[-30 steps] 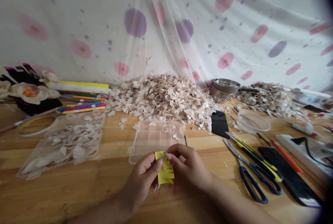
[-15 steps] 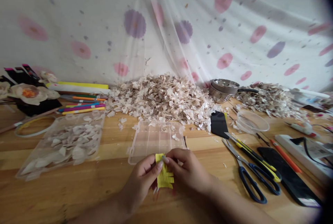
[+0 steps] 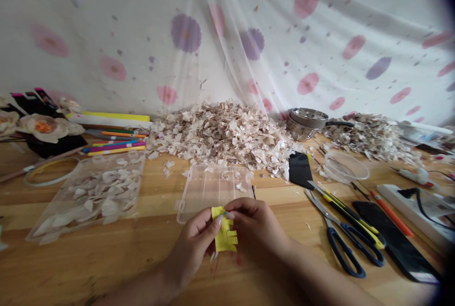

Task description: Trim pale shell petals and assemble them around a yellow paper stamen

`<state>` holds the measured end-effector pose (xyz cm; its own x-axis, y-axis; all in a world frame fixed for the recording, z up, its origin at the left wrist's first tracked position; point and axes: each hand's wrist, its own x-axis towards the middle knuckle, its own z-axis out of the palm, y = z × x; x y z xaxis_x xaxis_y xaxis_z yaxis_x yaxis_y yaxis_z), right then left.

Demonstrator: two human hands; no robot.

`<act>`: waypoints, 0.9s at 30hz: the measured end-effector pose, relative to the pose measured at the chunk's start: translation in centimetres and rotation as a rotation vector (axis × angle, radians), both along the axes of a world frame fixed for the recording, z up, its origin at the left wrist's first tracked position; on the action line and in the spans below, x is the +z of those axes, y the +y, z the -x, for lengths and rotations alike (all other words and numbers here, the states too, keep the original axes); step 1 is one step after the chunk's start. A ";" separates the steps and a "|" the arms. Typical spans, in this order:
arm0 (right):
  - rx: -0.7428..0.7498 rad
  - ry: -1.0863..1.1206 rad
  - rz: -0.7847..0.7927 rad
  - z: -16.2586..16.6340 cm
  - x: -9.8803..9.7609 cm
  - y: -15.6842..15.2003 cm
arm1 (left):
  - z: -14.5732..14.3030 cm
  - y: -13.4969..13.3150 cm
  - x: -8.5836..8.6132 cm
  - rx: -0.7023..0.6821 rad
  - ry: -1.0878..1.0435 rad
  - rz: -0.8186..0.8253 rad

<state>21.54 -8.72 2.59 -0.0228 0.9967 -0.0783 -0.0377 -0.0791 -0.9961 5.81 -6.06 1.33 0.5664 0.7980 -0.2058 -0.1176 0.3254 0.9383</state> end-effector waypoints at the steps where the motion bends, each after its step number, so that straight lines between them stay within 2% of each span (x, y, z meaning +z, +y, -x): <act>1: -0.005 0.036 0.019 0.0 -0.1 0.0 | 0.0 0.0 0.0 0.002 0.000 0.004; 4: -0.020 0.068 0.070 0.0 0.2 0.0 | 0.0 -0.1 0.0 0.002 -0.004 0.012; 10: -0.045 -0.063 0.047 0.0 1.1 0.0 | 0.0 0.0 0.1 -0.002 -0.018 0.043; 27: -0.059 -0.134 0.082 0.2 1.2 -0.1 | 0.2 -0.1 0.0 -0.014 0.022 -0.020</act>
<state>21.34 -8.81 3.77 0.0513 0.9861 -0.1583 0.0877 -0.1623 -0.9828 5.62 -6.17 1.33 0.5731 0.7941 -0.2025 -0.0927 0.3083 0.9467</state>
